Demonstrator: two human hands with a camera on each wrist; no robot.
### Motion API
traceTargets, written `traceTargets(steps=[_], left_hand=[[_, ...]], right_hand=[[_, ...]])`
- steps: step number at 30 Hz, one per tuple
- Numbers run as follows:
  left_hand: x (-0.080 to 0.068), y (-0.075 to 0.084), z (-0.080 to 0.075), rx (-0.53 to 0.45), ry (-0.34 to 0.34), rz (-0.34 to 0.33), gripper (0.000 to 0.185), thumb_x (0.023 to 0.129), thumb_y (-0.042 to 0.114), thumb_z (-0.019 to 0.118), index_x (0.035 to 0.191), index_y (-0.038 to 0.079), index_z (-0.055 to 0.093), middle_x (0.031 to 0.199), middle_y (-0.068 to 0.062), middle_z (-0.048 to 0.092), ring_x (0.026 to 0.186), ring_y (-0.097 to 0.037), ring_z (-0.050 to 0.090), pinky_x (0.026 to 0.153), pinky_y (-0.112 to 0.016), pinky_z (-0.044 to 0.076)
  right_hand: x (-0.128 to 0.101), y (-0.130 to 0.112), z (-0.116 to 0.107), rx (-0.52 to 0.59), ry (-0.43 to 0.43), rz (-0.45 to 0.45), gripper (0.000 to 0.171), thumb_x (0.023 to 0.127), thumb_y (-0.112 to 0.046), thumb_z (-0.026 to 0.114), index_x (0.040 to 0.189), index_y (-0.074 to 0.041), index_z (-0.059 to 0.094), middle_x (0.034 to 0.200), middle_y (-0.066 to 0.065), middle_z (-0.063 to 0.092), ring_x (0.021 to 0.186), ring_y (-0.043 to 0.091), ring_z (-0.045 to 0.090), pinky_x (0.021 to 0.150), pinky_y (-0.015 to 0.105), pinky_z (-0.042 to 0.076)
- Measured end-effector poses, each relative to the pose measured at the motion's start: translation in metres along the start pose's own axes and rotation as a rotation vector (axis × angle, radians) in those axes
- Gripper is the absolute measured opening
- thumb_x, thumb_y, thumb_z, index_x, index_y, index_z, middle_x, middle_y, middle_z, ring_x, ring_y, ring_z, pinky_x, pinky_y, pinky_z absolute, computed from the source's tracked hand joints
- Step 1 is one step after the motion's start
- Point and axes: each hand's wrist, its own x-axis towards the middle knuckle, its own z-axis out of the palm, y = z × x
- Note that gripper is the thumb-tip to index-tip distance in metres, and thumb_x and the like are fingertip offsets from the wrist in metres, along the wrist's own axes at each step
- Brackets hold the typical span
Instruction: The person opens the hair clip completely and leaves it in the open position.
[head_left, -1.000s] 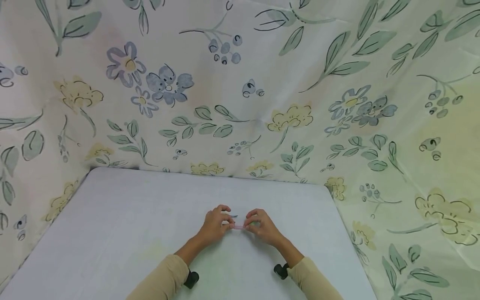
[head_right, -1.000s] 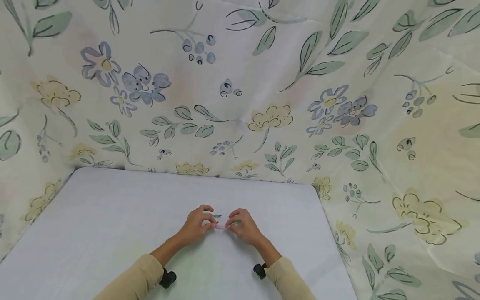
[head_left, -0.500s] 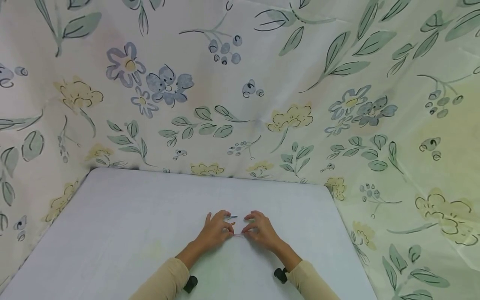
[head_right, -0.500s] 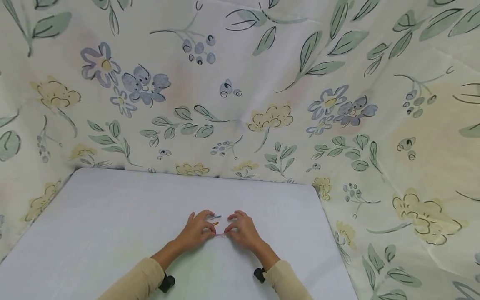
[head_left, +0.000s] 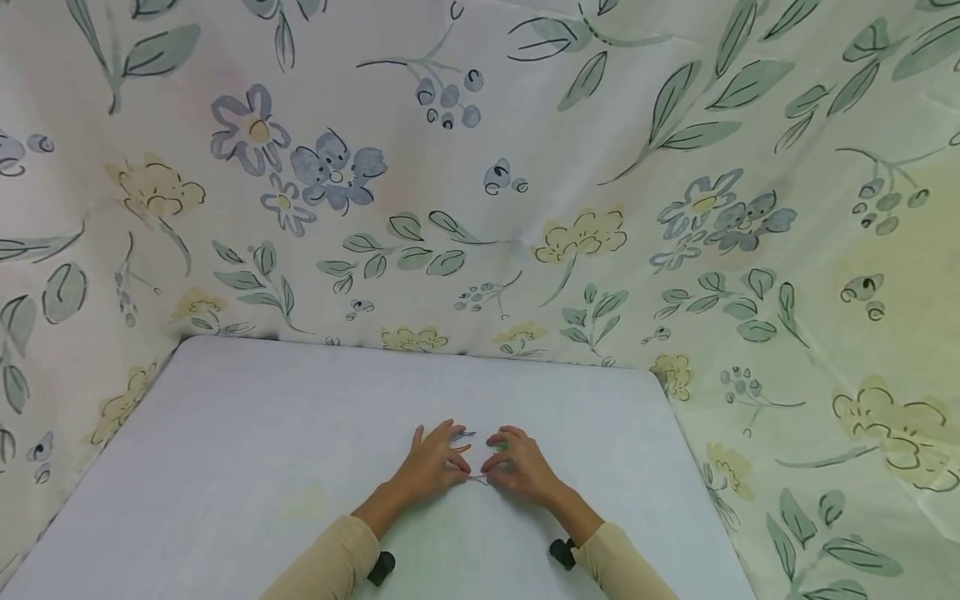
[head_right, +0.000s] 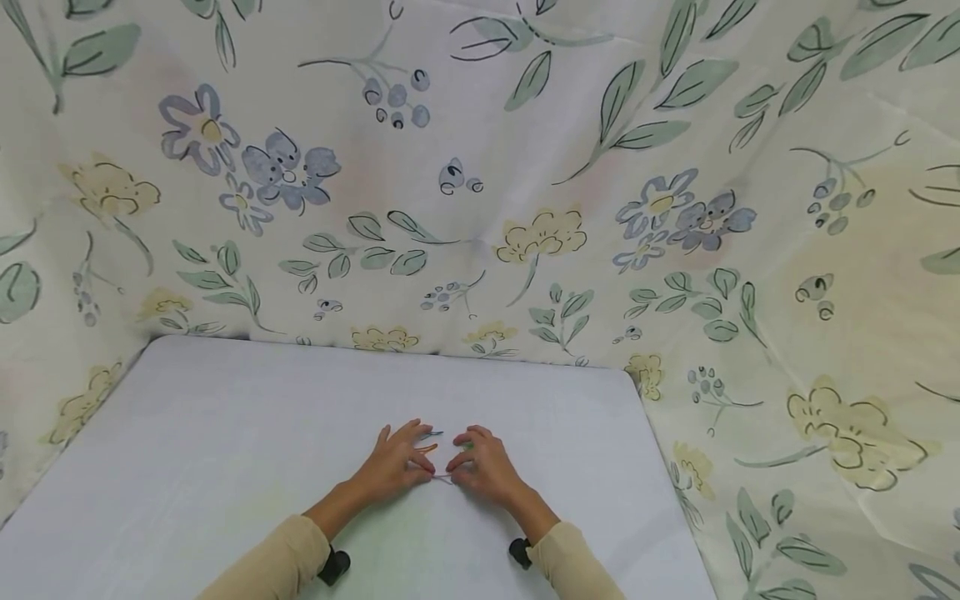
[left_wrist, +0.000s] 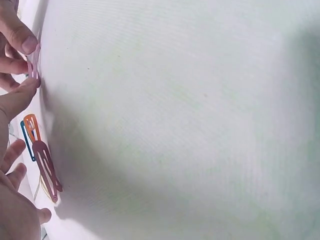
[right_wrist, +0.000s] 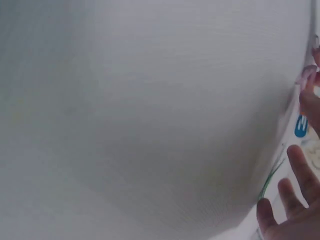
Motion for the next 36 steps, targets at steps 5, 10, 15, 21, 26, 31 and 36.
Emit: traceTargets(steps=[5, 10, 15, 21, 26, 31, 36], left_hand=[[0.005, 0.007, -0.002, -0.026, 0.023, 0.014, 0.005, 0.084, 0.022, 0.079, 0.088, 0.018, 0.081, 0.137, -0.013, 0.058, 0.137, -0.034, 0.042, 0.105, -0.075, 0.02], [0.012, 0.012, -0.002, -0.007, 0.073, -0.002, 0.006, 0.086, 0.019, 0.077, 0.089, 0.016, 0.08, 0.134, -0.012, 0.06, 0.136, -0.034, 0.043, 0.106, -0.075, 0.019], [0.02, 0.016, 0.003, -0.056, 0.121, -0.055, 0.008, 0.085, 0.017, 0.075, 0.09, 0.012, 0.08, 0.132, -0.015, 0.06, 0.135, -0.035, 0.043, 0.107, -0.074, 0.016], [0.03, 0.021, 0.013, -0.08, 0.166, -0.111, 0.01, 0.085, 0.018, 0.076, 0.092, 0.012, 0.08, 0.13, -0.015, 0.062, 0.133, -0.035, 0.045, 0.106, -0.075, 0.017], [0.036, 0.028, 0.015, -0.054, 0.157, -0.107, 0.01, 0.084, 0.02, 0.078, 0.091, 0.013, 0.081, 0.131, -0.014, 0.062, 0.133, -0.034, 0.045, 0.106, -0.074, 0.018], [0.038, 0.033, 0.014, -0.009, 0.079, -0.139, 0.014, 0.086, 0.025, 0.077, 0.094, 0.014, 0.081, 0.137, -0.012, 0.059, 0.139, -0.034, 0.039, 0.109, -0.072, 0.015], [0.042, 0.037, 0.014, 0.03, 0.02, -0.175, 0.02, 0.089, 0.029, 0.074, 0.101, 0.015, 0.08, 0.141, -0.012, 0.055, 0.142, -0.034, 0.035, 0.11, -0.072, 0.015]], right_hand=[[0.002, 0.004, -0.013, 0.106, 0.029, 0.102, 0.019, 0.084, -0.008, 0.078, 0.103, -0.009, 0.077, 0.124, 0.011, 0.061, 0.126, 0.035, 0.049, 0.105, 0.059, 0.037], [0.004, 0.013, -0.026, 0.072, 0.084, 0.172, 0.022, 0.086, -0.008, 0.076, 0.108, -0.006, 0.074, 0.121, 0.012, 0.061, 0.119, 0.035, 0.054, 0.101, 0.057, 0.042], [0.007, 0.023, -0.032, 0.027, 0.114, 0.237, 0.021, 0.085, -0.007, 0.077, 0.106, -0.006, 0.075, 0.117, 0.01, 0.062, 0.115, 0.033, 0.057, 0.1, 0.053, 0.044], [0.007, 0.03, -0.033, 0.046, 0.116, 0.247, 0.015, 0.086, -0.003, 0.074, 0.101, -0.005, 0.075, 0.111, 0.01, 0.063, 0.111, 0.033, 0.059, 0.098, 0.053, 0.045], [0.006, 0.04, -0.026, 0.018, 0.151, 0.14, 0.008, 0.084, 0.0, 0.073, 0.092, -0.001, 0.075, 0.103, 0.01, 0.064, 0.102, 0.033, 0.061, 0.091, 0.051, 0.048], [0.01, 0.039, -0.022, 0.055, 0.149, 0.198, 0.008, 0.083, 0.004, 0.071, 0.09, 0.0, 0.074, 0.104, 0.012, 0.064, 0.105, 0.035, 0.06, 0.094, 0.055, 0.045], [0.012, 0.035, -0.021, 0.037, 0.148, 0.243, 0.008, 0.082, 0.004, 0.072, 0.088, 0.0, 0.074, 0.104, 0.012, 0.064, 0.106, 0.035, 0.06, 0.095, 0.054, 0.046]])
